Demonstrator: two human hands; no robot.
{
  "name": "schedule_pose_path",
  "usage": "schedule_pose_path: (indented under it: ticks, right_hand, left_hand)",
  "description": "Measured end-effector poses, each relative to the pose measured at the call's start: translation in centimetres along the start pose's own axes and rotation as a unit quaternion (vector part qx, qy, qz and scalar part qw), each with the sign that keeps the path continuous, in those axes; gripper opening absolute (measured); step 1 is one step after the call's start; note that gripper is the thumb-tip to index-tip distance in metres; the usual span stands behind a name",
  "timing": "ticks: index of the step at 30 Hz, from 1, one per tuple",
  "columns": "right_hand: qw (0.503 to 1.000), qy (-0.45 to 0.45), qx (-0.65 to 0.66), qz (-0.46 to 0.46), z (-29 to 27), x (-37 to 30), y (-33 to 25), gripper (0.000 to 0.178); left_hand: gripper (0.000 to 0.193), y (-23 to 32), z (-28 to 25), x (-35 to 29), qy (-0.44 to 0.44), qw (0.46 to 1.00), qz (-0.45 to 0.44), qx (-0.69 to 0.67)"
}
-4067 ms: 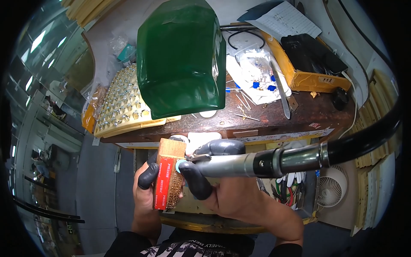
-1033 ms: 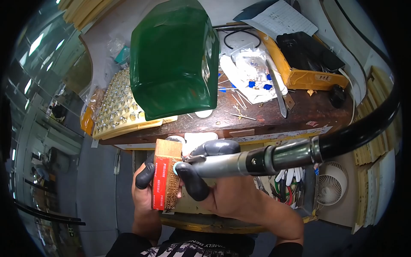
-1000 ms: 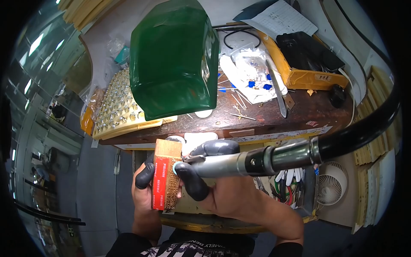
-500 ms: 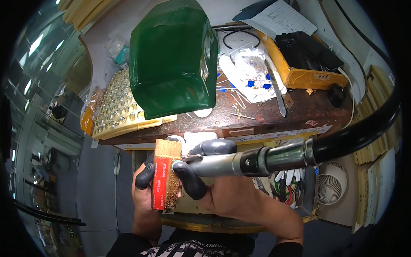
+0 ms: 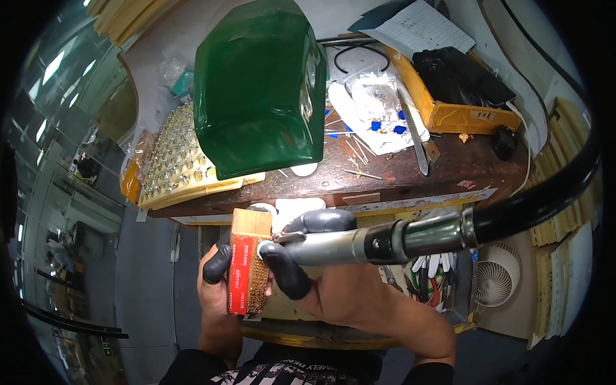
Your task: Polishing small jewelry pieces using a rotary handpiece at a workbench.
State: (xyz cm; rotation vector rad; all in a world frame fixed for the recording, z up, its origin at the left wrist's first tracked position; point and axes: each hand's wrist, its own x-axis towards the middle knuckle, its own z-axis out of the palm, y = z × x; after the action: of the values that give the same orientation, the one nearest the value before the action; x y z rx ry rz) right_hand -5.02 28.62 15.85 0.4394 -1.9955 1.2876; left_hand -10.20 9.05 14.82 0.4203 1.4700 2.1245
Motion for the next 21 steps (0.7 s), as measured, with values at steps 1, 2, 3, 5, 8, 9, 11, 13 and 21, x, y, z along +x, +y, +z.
schedule_pose_path:
  ticks: [1, 2, 3, 5, 8, 9, 11, 13, 21]
  right_hand:
    - [1.000, 0.001, 0.000, 0.000, -0.1, 0.0, 0.0, 0.016]
    - [1.000, 0.001, -0.013, -0.001, -0.1, 0.1, 0.0, 0.015]
    - [1.000, 0.001, -0.026, -0.001, -0.1, 0.1, 0.0, 0.015]
    - [1.000, -0.004, -0.016, 0.002, -0.1, 0.1, 0.0, 0.015]
    - [1.000, -0.009, -0.001, 0.007, 0.0, 0.0, -0.1, 0.015]
    - [1.000, -0.009, 0.004, 0.010, -0.1, 0.0, -0.1, 0.015]
    - [1.000, -0.006, -0.006, 0.002, -0.1, 0.1, 0.0, 0.016]
    - [1.000, -0.003, -0.016, -0.006, -0.2, 0.1, 0.0, 0.016]
    - [1.000, 0.001, 0.001, 0.009, 0.0, -0.1, 0.1, 0.017]
  left_hand:
    - [0.083, 0.0, 0.1, 0.0, -0.001, 1.000, -0.001, -0.001]
    - [0.083, 0.1, 0.1, 0.1, -0.002, 1.000, -0.001, -0.001]
    - [0.083, 0.1, 0.0, 0.1, -0.001, 1.000, 0.001, -0.001]
    - [0.083, 0.0, 0.0, 0.1, -0.001, 1.000, 0.003, -0.001]
    - [0.083, 0.0, 0.0, 0.1, -0.004, 1.000, 0.009, -0.002]
    - [0.084, 0.0, 0.0, 0.1, -0.001, 1.000, 0.005, -0.002]
    - [0.084, -0.1, 0.3, 0.1, 0.000, 1.000, 0.001, -0.001]
    - [0.054, -0.4, 1.1, 0.1, 0.057, 0.997, 0.046, -0.024]
    - [0.069, -0.3, 0.9, 0.1, 0.031, 0.999, 0.023, -0.017]
